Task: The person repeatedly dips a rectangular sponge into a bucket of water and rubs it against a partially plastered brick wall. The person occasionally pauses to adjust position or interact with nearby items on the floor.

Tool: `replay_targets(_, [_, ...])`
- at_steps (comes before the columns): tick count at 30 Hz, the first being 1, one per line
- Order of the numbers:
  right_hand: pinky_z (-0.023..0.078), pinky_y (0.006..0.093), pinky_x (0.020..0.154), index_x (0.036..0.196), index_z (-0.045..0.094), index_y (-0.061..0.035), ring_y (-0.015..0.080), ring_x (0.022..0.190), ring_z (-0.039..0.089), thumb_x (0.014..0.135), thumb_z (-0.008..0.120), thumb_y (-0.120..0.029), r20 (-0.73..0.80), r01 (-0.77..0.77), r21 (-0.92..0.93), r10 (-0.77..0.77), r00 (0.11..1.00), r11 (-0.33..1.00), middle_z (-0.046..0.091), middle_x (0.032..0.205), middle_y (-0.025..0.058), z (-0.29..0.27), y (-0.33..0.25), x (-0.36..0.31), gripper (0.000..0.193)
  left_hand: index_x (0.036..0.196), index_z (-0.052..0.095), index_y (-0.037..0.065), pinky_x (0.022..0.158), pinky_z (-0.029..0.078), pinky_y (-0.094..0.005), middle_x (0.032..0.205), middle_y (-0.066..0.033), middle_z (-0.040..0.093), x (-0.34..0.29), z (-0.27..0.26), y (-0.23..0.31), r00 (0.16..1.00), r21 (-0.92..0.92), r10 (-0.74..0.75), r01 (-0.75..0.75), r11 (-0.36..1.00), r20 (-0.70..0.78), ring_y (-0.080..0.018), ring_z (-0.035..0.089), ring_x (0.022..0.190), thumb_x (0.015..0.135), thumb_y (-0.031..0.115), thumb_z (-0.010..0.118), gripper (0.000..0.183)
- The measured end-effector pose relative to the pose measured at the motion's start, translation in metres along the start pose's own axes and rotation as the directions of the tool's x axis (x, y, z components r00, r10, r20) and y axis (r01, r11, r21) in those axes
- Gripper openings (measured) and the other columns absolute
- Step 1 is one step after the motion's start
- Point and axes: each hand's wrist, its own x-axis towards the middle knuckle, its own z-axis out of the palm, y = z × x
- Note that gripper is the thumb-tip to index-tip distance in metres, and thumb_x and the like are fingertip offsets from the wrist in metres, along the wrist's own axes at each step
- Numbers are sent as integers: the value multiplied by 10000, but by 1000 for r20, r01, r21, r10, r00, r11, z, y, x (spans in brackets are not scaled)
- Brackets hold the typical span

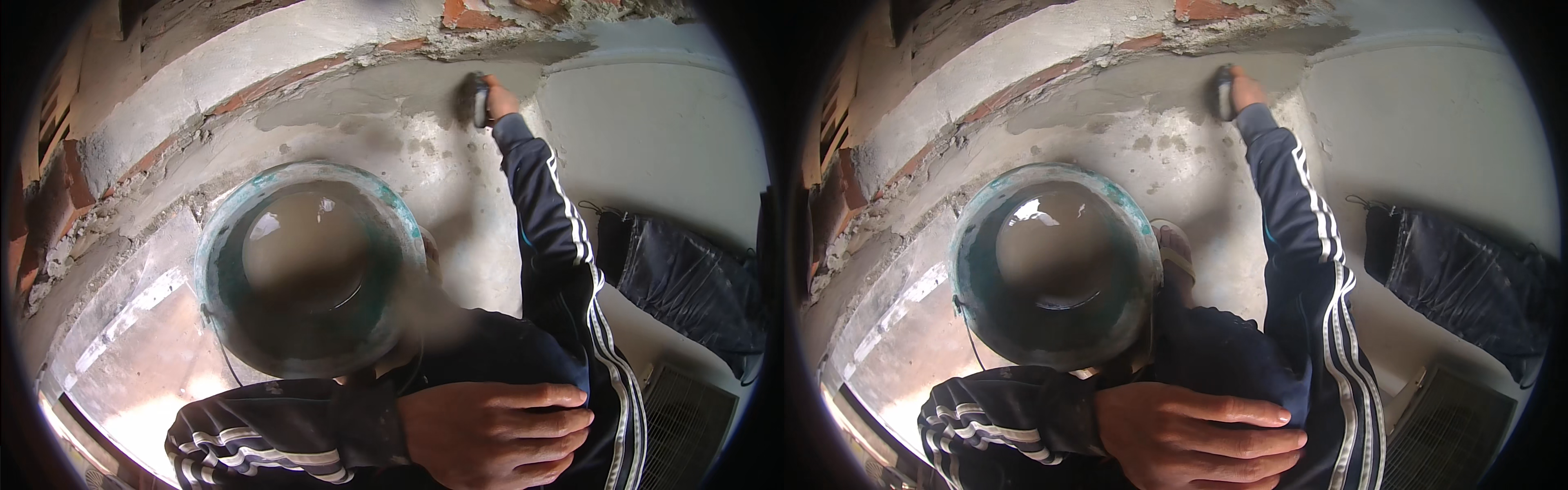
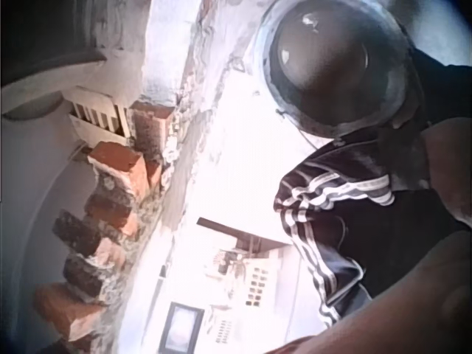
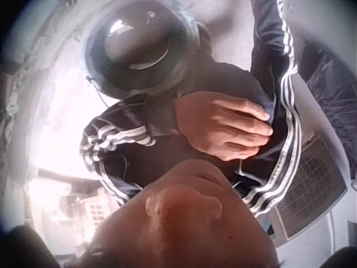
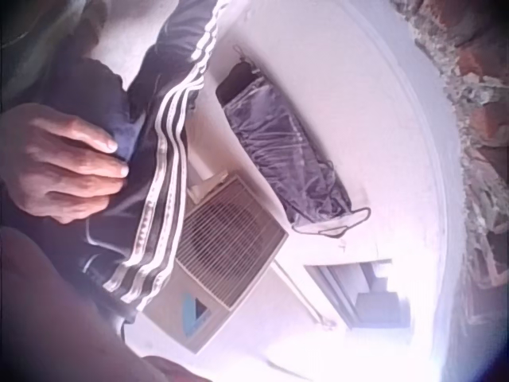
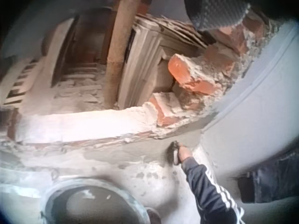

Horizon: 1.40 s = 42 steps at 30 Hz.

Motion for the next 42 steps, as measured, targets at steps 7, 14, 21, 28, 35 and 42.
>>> replay_targets(7, [518, 396, 627, 887, 665, -21, 289, 725, 645, 822, 510, -456, -128, 82, -197, -109, 986, 977, 650, 842, 161, 21, 31, 73, 466, 936, 612, -4, 993, 396, -411, 1054, -128, 596, -3, -20, 8, 969, 32, -48, 41, 999, 243, -260, 554, 1053, 843, 216, 471, 277])
replay_targets(14, [433, 347, 914, 1133, 627, -110, 346, 1046, 573, 772, 553, -469, 245, 112, 37, -117, 962, 993, 600, 1114, 199, 47, -85, -108, 515, 853, 646, 41, 911, 463, -364, 980, -108, 647, -1, 3, 4, 995, 62, -36, 31, 998, 88, -221, 607, 967, 814, 171, 574, 153])
replay_targets(21, [504, 292, 683, 1127, 579, -52, 163, 782, 609, 874, 535, -316, 394, -328, 627, 76, 916, 706, 620, 941, 54, -1, -13, -123, 369, 931, 615, -10, 993, 394, -407, 1067, -141, 600, 11, -12, 5, 926, 36, -68, 58, 998, 371, -267, 554, 1063, 838, 192, 481, 259])
replay_targets(28, [506, 336, 660, 1158, 551, -68, 211, 773, 617, 874, 534, -324, 12, -176, 767, 260, 966, 618, 616, 947, 72, -24, 29, -62, 383, 921, 645, 47, 921, 457, -365, 1062, -114, 631, 6, 5, -1, 979, 84, -49, 33, 996, 199, -217, 600, 1002, 841, 168, 547, 175])
replay_targets(35, [367, 382, 976, 1325, 409, 0, 372, 1128, 472, 852, 556, -343, -462, -43, 193, 130, 877, 980, 436, 1266, 250, 50, -28, -51, 603, 936, 648, 50, 911, 451, -356, 1058, -116, 633, 23, -16, -2, 890, 18, -87, 89, 996, 448, -212, 602, 1007, 860, 169, 524, 188])
replay_targets(42, [341, 423, 965, 1330, 427, -54, 397, 1127, 382, 855, 505, -355, -462, -130, 15, 122, 878, 991, 365, 1325, 223, 72, -52, -55, 567, 888, 670, 51, 901, 453, -342, 982, -109, 661, 12, -8, 4, 962, 108, -76, 49, 993, 263, -193, 625, 965, 853, 118, 511, 176])
